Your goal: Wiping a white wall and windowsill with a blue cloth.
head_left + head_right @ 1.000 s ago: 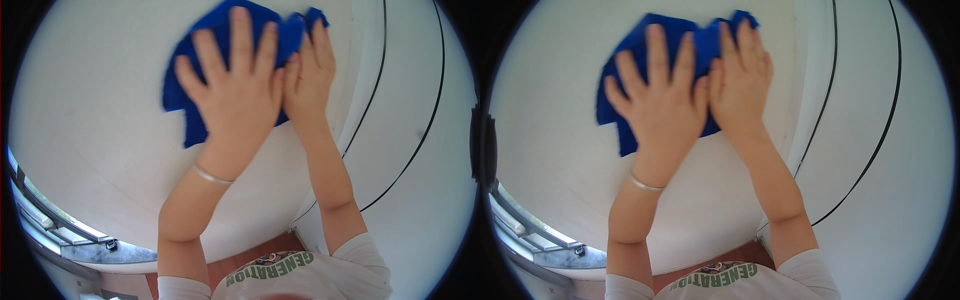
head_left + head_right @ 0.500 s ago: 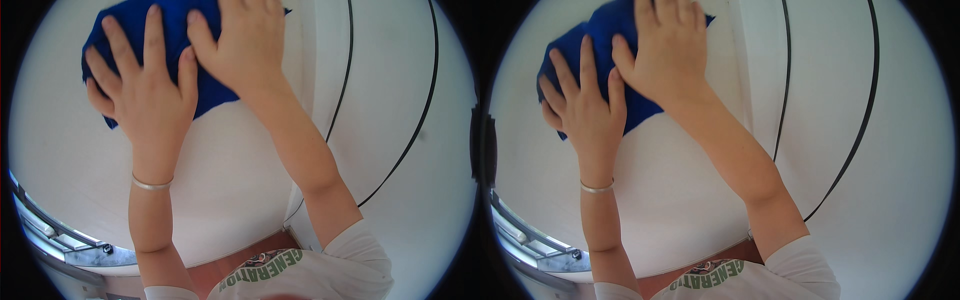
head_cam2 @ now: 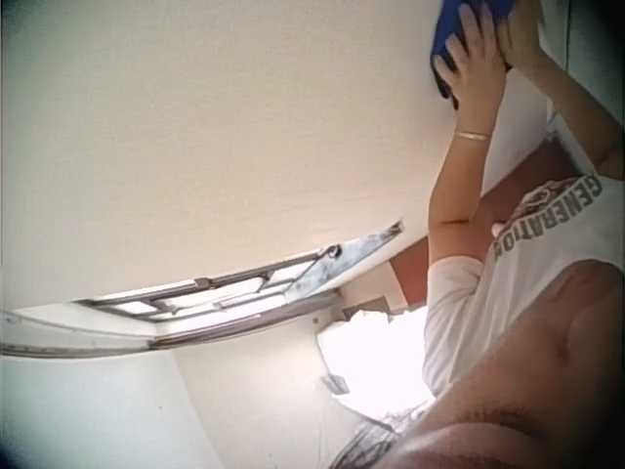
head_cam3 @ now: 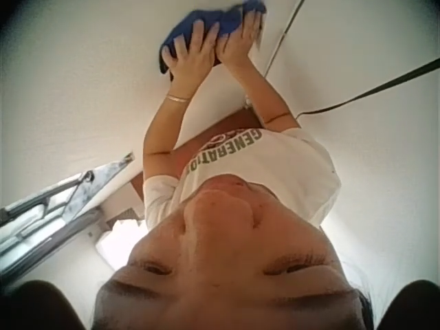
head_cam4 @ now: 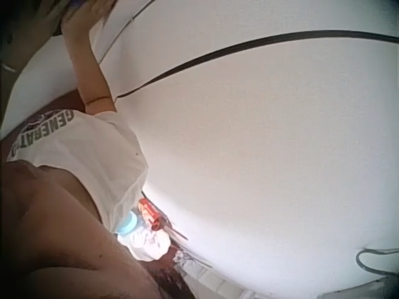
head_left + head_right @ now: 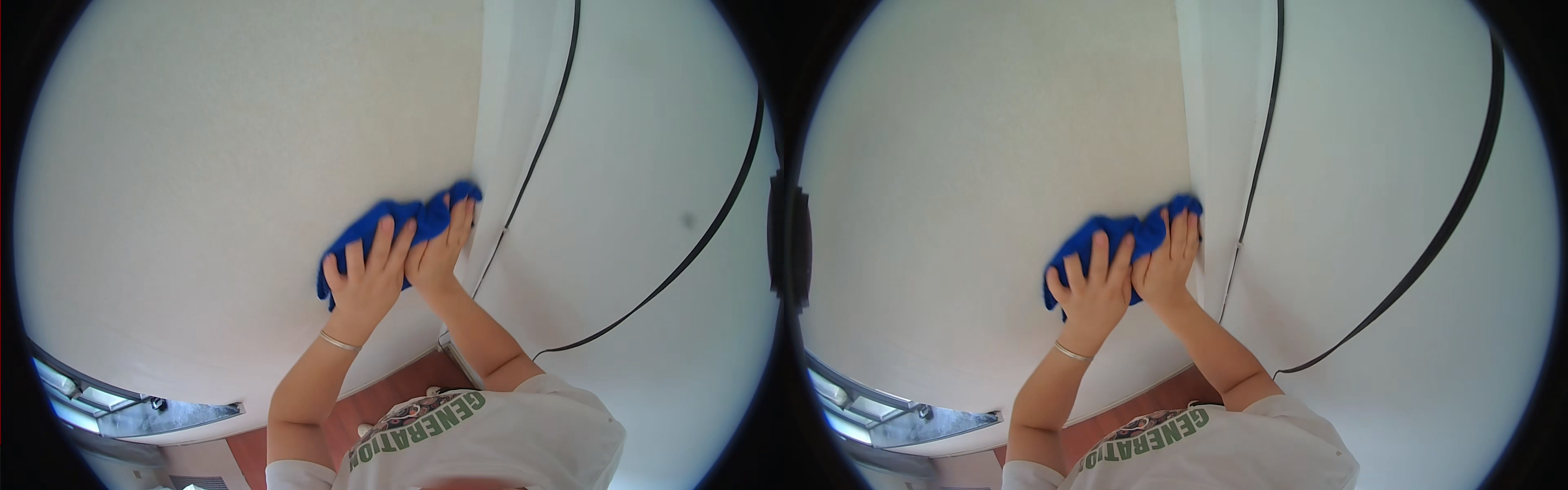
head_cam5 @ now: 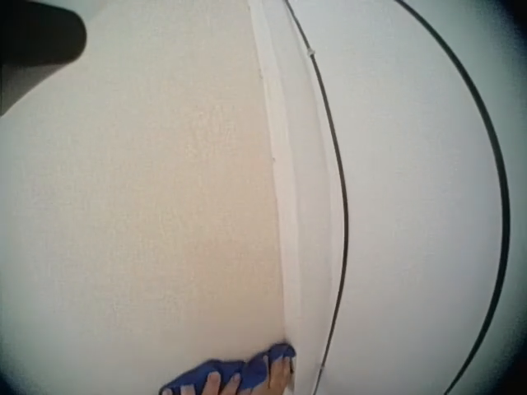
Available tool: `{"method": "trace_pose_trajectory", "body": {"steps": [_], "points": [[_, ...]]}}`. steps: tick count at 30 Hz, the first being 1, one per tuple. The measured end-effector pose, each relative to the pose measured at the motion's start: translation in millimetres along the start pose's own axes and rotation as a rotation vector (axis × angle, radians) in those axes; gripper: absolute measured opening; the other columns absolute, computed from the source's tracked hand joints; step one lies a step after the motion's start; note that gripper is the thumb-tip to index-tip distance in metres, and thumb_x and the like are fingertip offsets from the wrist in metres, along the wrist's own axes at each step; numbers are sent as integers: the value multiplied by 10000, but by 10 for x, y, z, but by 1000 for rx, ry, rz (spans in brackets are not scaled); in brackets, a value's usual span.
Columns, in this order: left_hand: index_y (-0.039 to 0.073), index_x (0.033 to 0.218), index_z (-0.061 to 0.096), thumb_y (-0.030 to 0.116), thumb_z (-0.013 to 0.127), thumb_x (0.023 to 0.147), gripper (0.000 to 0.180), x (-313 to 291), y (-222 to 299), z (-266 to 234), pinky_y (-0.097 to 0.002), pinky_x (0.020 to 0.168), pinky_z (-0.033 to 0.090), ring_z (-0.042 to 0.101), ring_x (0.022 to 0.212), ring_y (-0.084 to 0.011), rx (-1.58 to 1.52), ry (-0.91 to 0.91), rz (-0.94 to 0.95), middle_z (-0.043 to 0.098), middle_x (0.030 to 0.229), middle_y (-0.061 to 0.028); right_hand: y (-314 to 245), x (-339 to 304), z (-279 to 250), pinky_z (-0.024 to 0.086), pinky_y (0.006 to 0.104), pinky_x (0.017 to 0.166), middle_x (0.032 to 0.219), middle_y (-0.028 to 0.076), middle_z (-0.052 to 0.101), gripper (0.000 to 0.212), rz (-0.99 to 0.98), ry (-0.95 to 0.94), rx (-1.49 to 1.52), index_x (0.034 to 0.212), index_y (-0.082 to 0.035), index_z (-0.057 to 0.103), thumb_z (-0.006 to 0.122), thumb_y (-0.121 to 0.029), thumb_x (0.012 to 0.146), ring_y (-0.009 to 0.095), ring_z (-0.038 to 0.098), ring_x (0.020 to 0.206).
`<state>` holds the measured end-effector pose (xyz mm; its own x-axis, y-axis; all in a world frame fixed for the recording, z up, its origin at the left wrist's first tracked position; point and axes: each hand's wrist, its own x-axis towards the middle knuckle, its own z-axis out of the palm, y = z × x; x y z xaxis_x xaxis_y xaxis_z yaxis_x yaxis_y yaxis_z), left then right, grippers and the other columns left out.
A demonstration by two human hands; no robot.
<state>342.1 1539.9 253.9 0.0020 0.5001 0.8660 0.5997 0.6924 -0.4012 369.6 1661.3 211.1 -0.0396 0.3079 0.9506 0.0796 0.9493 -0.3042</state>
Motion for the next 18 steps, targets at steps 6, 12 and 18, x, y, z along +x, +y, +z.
{"method": "trace_pose_trajectory", "body": {"steps": [6,12,18], "points": [[346,1222,597,418,545,855,378,-1046,207,50,-483,915,279,451,974,-236,-65,-216,119,459,1366,22,205,-1110,-231,174,623,1049,1399,365,224,660,20,-345,-53,1338,125,306,535,-226,827,532,199,1300],[343,1234,592,510,492,859,423,182,-380,-337,-559,1008,200,401,1152,-426,49,-54,-196,391,1431,-137,-314,361,-111,97,630,1052,1435,376,136,758,19,-161,77,1386,102,249,543,-327,834,546,109,1324],[265,1224,607,501,530,816,477,423,-1145,-529,-551,998,229,348,1197,-480,153,205,-447,351,1437,-218,-1188,938,178,153,572,1053,1345,218,450,435,-248,52,230,1285,-226,550,515,-385,882,418,296,1312]]}}
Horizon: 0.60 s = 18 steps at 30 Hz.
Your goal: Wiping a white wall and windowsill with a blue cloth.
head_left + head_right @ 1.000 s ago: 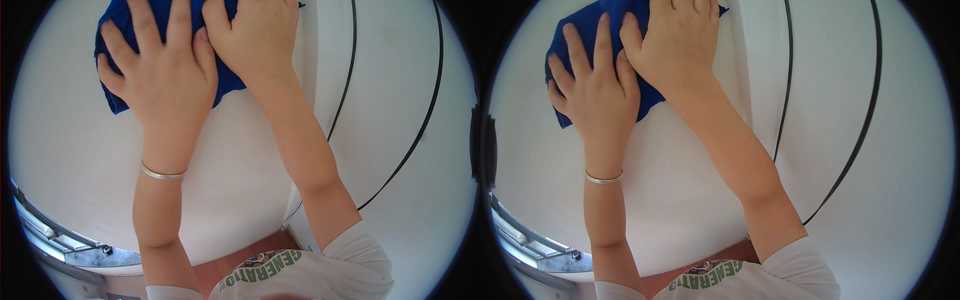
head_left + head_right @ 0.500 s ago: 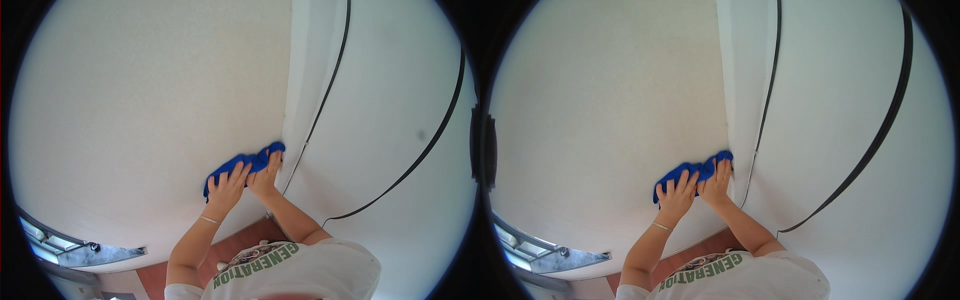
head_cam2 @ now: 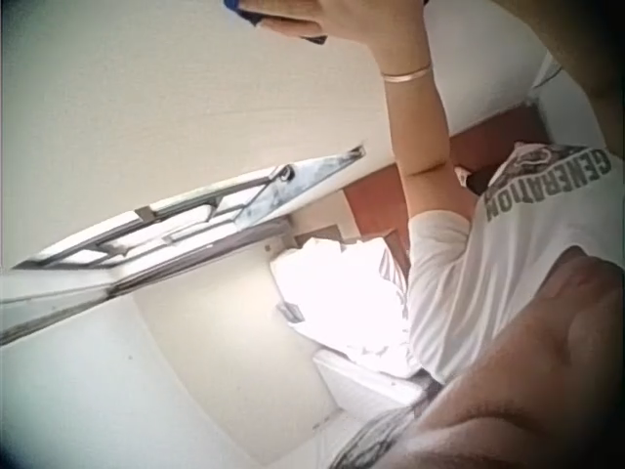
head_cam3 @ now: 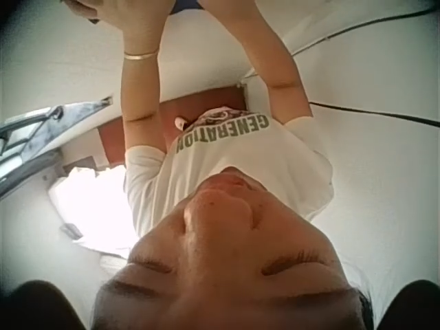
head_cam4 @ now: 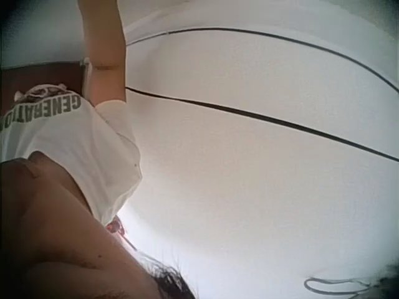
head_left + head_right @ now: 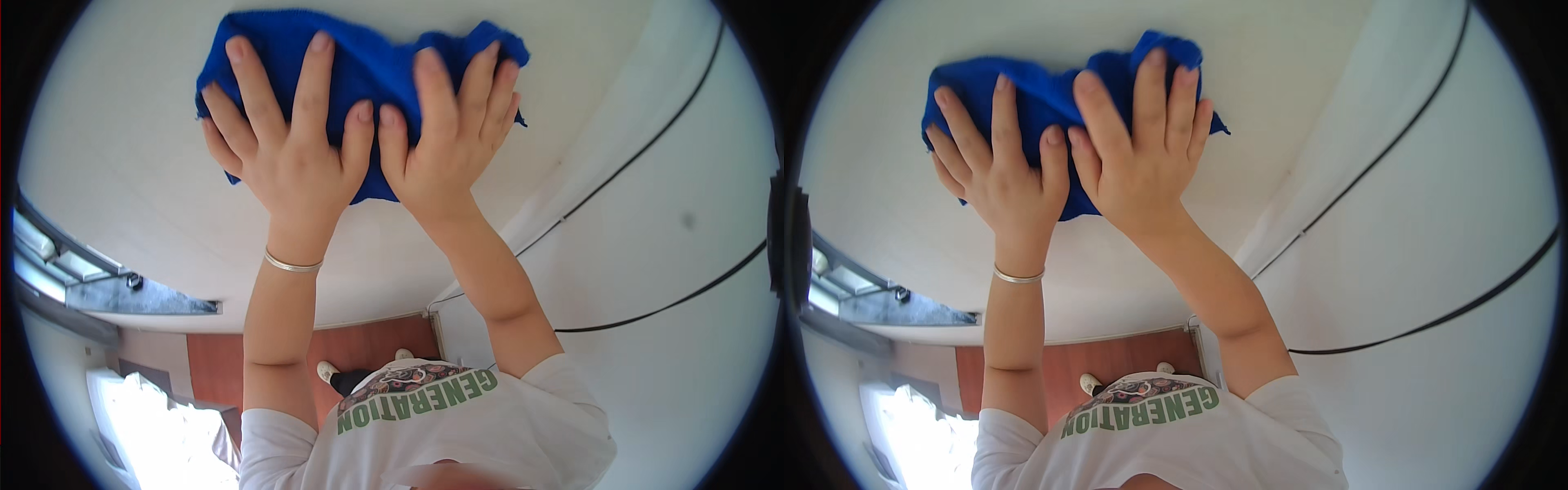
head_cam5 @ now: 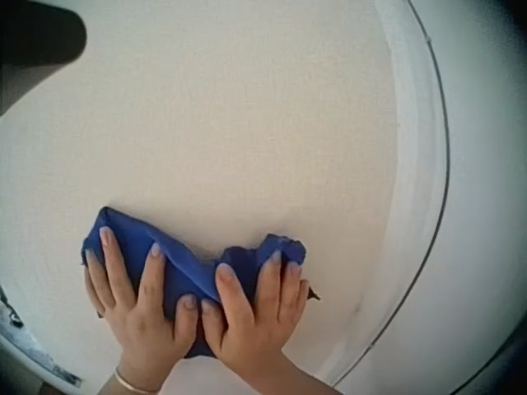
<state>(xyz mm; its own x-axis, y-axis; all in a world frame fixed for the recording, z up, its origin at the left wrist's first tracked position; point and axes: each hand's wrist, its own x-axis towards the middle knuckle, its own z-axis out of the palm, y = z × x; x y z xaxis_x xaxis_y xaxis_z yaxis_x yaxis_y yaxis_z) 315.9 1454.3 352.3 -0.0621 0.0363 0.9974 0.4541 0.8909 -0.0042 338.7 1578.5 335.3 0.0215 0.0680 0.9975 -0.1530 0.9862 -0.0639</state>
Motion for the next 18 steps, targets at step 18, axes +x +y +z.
{"method": "trace_pose_trajectory", "body": {"steps": [18], "points": [[62,1294,416,420,556,810,618,-1970,-1242,-312,-734,976,59,69,1289,-623,-129,-155,-277,93,1455,-377,-909,-1824,173,-91,592,1078,1329,65,469,430,-380,-386,145,1271,-295,537,579,-265,844,313,165,1404]]}}
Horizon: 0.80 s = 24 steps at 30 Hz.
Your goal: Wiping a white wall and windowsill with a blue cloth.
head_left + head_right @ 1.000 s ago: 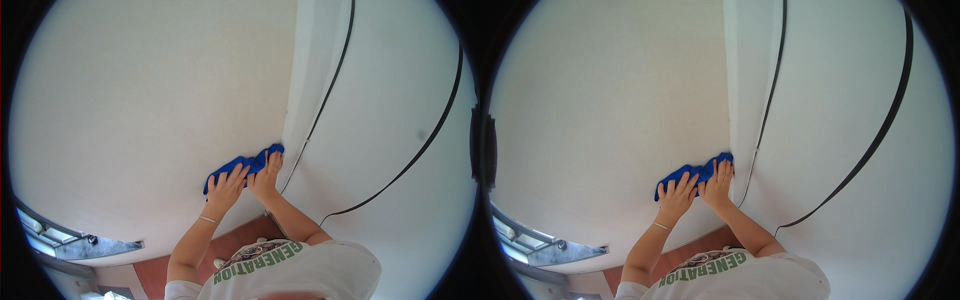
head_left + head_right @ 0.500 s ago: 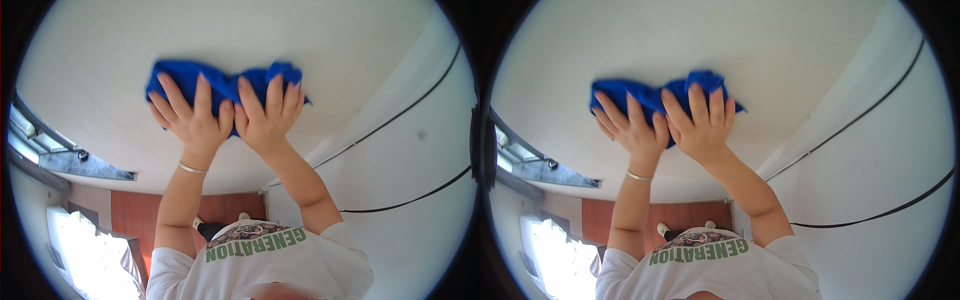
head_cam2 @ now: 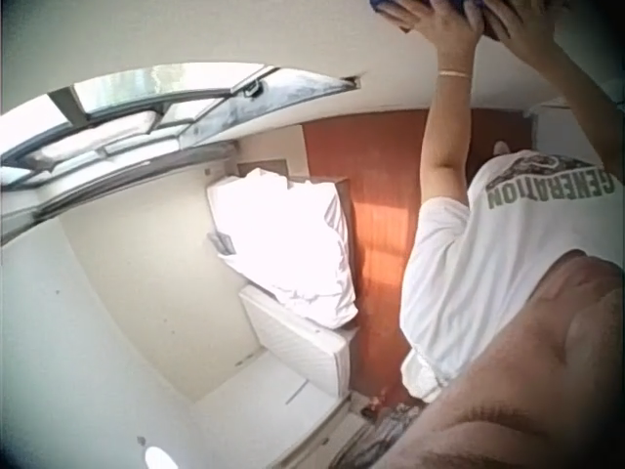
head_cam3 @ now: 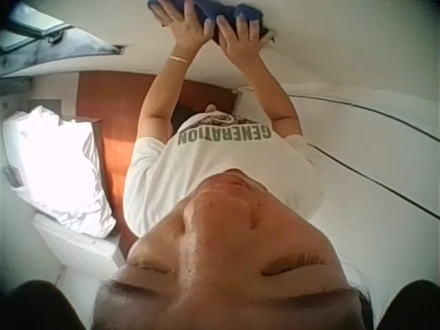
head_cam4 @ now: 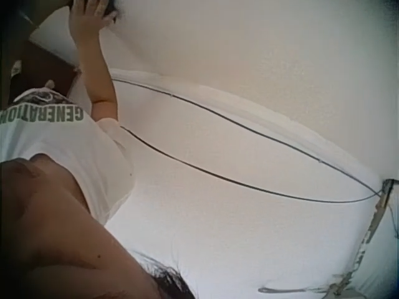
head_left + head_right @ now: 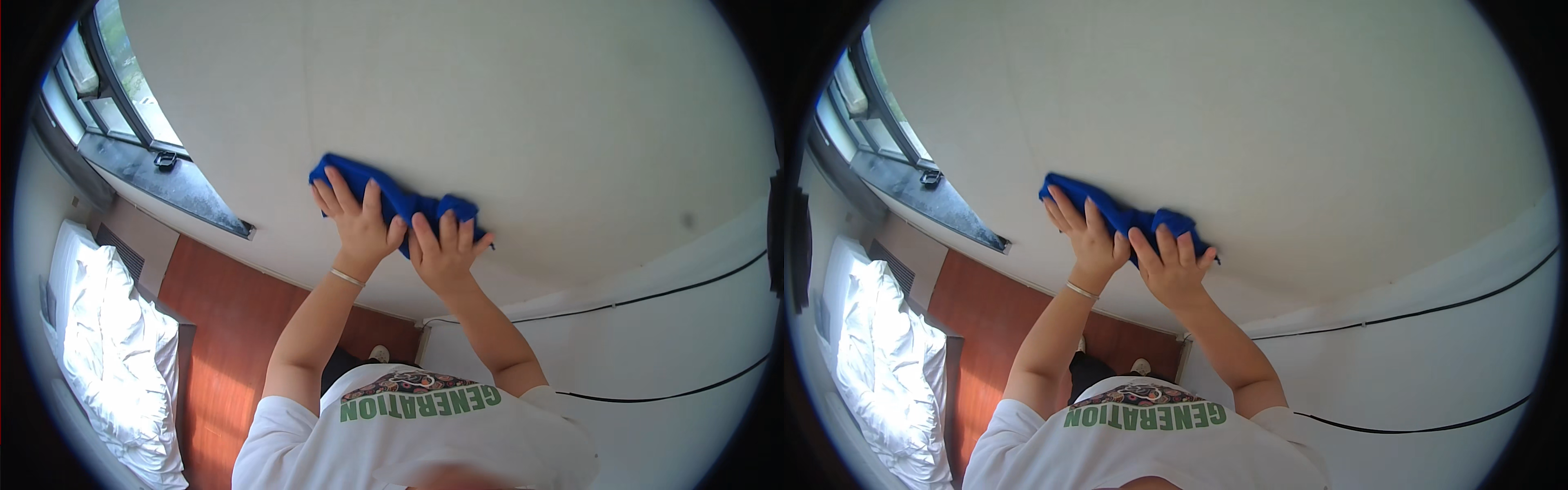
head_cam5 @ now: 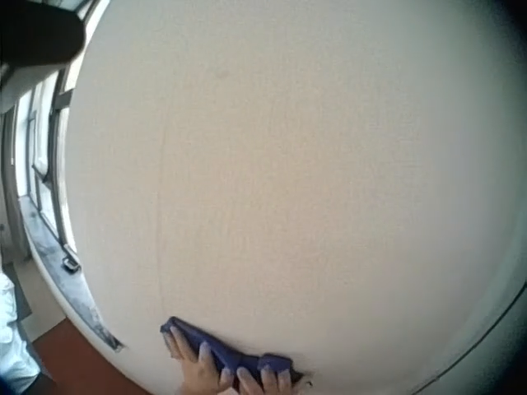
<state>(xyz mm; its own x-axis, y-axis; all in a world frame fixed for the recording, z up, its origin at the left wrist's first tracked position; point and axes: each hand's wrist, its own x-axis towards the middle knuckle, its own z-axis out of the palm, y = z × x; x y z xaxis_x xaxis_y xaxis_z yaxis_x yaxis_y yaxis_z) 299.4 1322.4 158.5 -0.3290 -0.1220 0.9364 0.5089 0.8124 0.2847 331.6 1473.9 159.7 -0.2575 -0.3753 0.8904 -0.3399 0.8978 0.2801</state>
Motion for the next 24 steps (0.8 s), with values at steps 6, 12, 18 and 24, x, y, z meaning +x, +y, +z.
{"method": "trace_pose_trajectory", "body": {"steps": [6,12,18,24], "points": [[47,1420,306,507,627,745,878,1264,-343,-400,-609,1049,150,146,1343,-517,92,228,-102,130,1467,-338,-427,1303,195,-10,545,1107,1329,190,467,325,143,386,109,1186,-238,613,593,-272,864,366,360,1279],[3,1460,95,650,484,816,992,-137,-1084,-324,-584,1078,134,42,1370,-511,51,77,-363,-2,1457,-382,-1077,292,639,119,448,1121,1213,-51,551,313,-191,-38,105,1125,-202,648,591,-205,818,179,456,1155],[-108,1415,16,422,541,825,951,-1274,-1330,-445,-610,1076,28,-31,1349,-556,180,-369,-611,-23,1430,-425,-1309,-536,815,78,469,1122,1192,-101,539,350,-348,-295,86,1164,-237,638,583,-266,819,104,455,1113],[-92,1433,38,323,481,881,821,390,-1502,-683,-584,1078,-32,-86,1363,-516,-105,107,-470,-118,1460,-364,-1624,681,901,21,569,1099,1236,37,542,379,27,-9,216,1212,-199,601,565,-280,844,231,391,1233]]}}
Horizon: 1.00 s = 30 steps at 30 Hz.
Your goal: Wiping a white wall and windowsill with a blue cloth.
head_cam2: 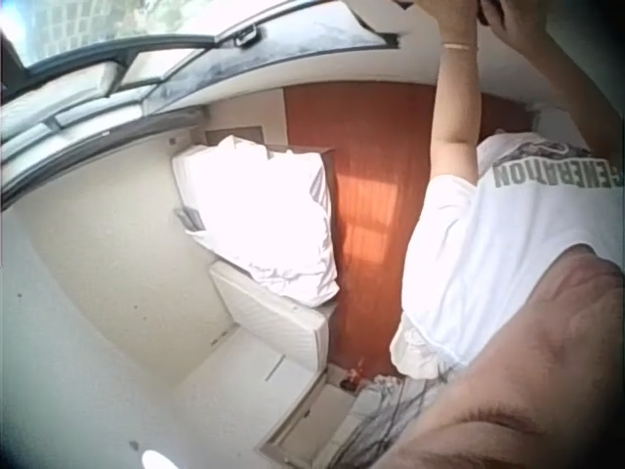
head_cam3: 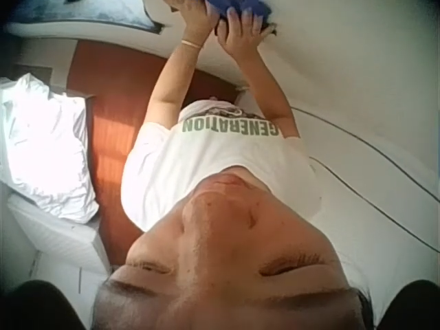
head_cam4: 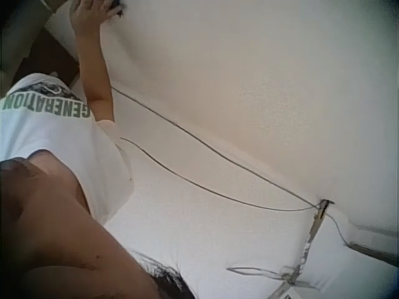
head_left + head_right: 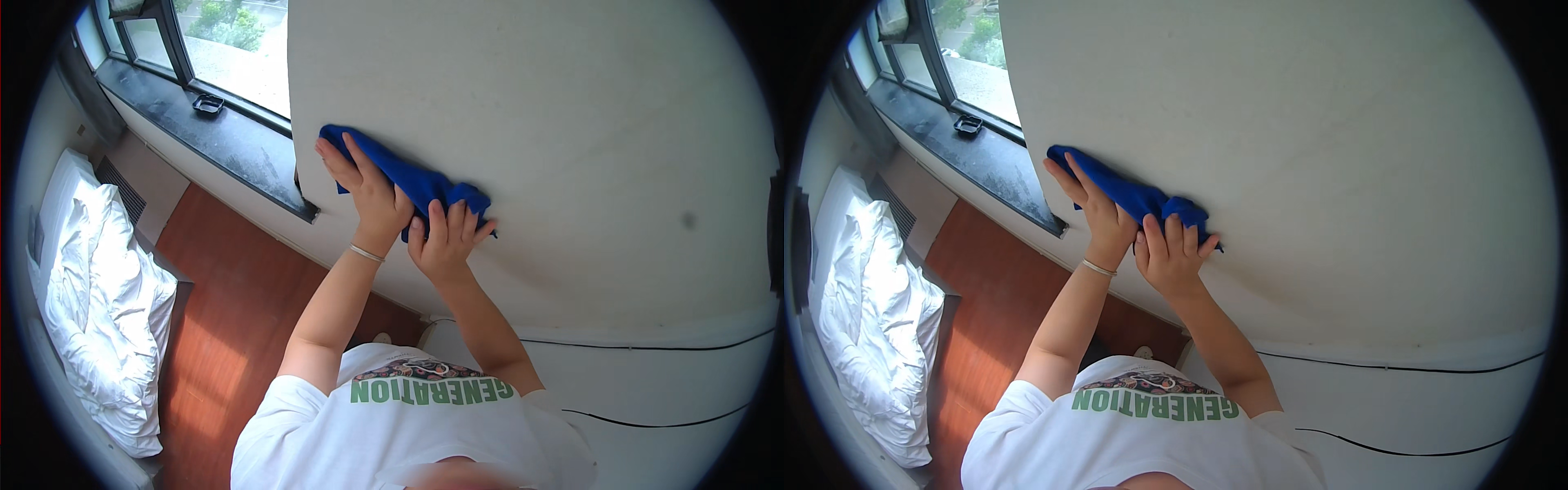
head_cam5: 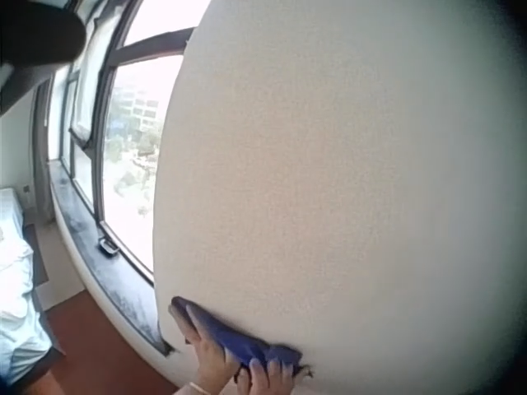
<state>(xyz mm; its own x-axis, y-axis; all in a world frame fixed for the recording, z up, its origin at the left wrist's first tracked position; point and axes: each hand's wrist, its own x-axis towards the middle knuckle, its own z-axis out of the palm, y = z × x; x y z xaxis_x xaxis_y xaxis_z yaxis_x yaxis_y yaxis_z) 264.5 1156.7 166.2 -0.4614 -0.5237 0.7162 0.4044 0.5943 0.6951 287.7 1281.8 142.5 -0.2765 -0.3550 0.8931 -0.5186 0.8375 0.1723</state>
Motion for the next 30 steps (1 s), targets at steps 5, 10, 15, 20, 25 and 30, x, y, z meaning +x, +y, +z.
{"method": "trace_pose_trajectory", "body": {"steps": [5,10,15,20,25,30], "points": [[-57,1447,105,382,451,893,787,432,-146,-119,-542,1105,21,-6,1395,-455,100,93,8,10,1509,-287,-191,585,126,68,519,1114,1242,2,545,324,-123,45,-238,1132,-202,661,516,-260,848,236,381,1261],[-27,1460,78,553,466,878,909,-16,-610,-120,-514,1119,66,12,1411,-409,55,148,-67,16,1507,-288,-340,21,392,80,470,1128,1255,-29,539,342,-286,-84,-139,1134,-163,668,503,-236,843,221,331,1314],[-33,1457,45,507,466,899,882,-988,-1199,-90,-510,1120,92,6,1410,-411,85,77,-259,-3,1503,-295,-424,-661,536,88,421,1135,1228,-91,552,348,-379,-308,-32,1148,-185,657,520,-216,830,125,407,1238],[-95,1428,28,283,413,923,739,-1494,-1175,-103,-537,1113,72,8,1388,-463,290,-222,-403,-19,1487,-326,-180,-1163,397,79,469,1127,1230,-117,541,366,-443,-528,-6,1163,-187,631,513,-219,818,68,454,1139],[-129,1414,-25,97,359,834,731,-745,-295,32,-566,1092,-30,-90,1353,-530,3,-127,-224,-78,1477,-345,164,-696,-49,-101,668,1019,1269,48,481,418,-230,-326,-182,1190,-169,610,546,-134,779,235,435,1139],[-82,1439,61,474,374,897,837,-250,381,156,-607,1058,-73,-91,1371,-498,83,-140,110,-56,1475,-356,517,-68,-356,-173,625,1021,1425,266,247,382,13,52,-142,1212,-101,561,468,-125,842,421,241,1322]]}}
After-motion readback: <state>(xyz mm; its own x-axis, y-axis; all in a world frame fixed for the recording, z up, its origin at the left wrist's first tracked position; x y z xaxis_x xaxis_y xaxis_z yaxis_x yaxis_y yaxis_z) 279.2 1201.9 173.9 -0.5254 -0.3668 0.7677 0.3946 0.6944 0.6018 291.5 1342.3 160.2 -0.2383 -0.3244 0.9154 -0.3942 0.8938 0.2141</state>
